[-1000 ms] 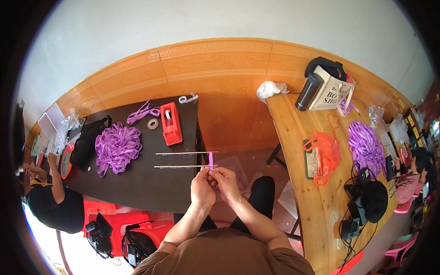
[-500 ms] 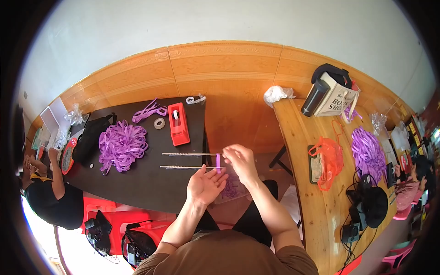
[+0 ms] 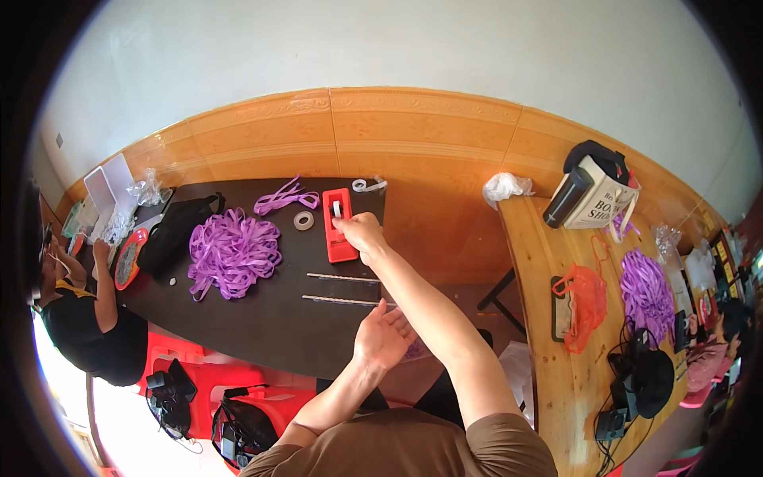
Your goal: Wrapping purple ribbons around thin wooden sticks and securing them with tape.
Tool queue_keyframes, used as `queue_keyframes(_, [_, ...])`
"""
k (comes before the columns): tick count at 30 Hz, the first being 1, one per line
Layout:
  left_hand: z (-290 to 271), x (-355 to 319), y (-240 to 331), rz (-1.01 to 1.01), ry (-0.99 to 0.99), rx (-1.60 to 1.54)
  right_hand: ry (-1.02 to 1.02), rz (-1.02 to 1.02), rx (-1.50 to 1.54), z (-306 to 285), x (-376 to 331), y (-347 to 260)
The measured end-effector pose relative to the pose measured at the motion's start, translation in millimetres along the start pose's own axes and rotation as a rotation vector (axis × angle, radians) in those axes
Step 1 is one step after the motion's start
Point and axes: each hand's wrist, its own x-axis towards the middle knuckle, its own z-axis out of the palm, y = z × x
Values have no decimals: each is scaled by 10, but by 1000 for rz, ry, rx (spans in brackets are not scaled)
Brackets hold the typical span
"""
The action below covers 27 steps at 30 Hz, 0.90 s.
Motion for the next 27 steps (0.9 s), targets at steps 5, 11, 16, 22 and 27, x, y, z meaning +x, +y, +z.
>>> queue_keyframes(5, [146, -66, 1, 17, 14, 28, 125, 7, 67, 46, 94, 100])
queue_keyframes(11, [98, -71, 11, 43, 33, 62, 50, -4, 213, 61, -301, -56])
queue_keyframes(16, [110, -89, -7, 71, 10, 63, -26, -2, 348, 15, -632, -189])
queue_keyframes(22, [38, -23, -39, 65, -25, 26, 34, 21, 265, -22, -600, 173])
queue_keyframes(27, [-2, 0, -42, 60, -44, 27, 114, -75, 83, 20, -577, 227])
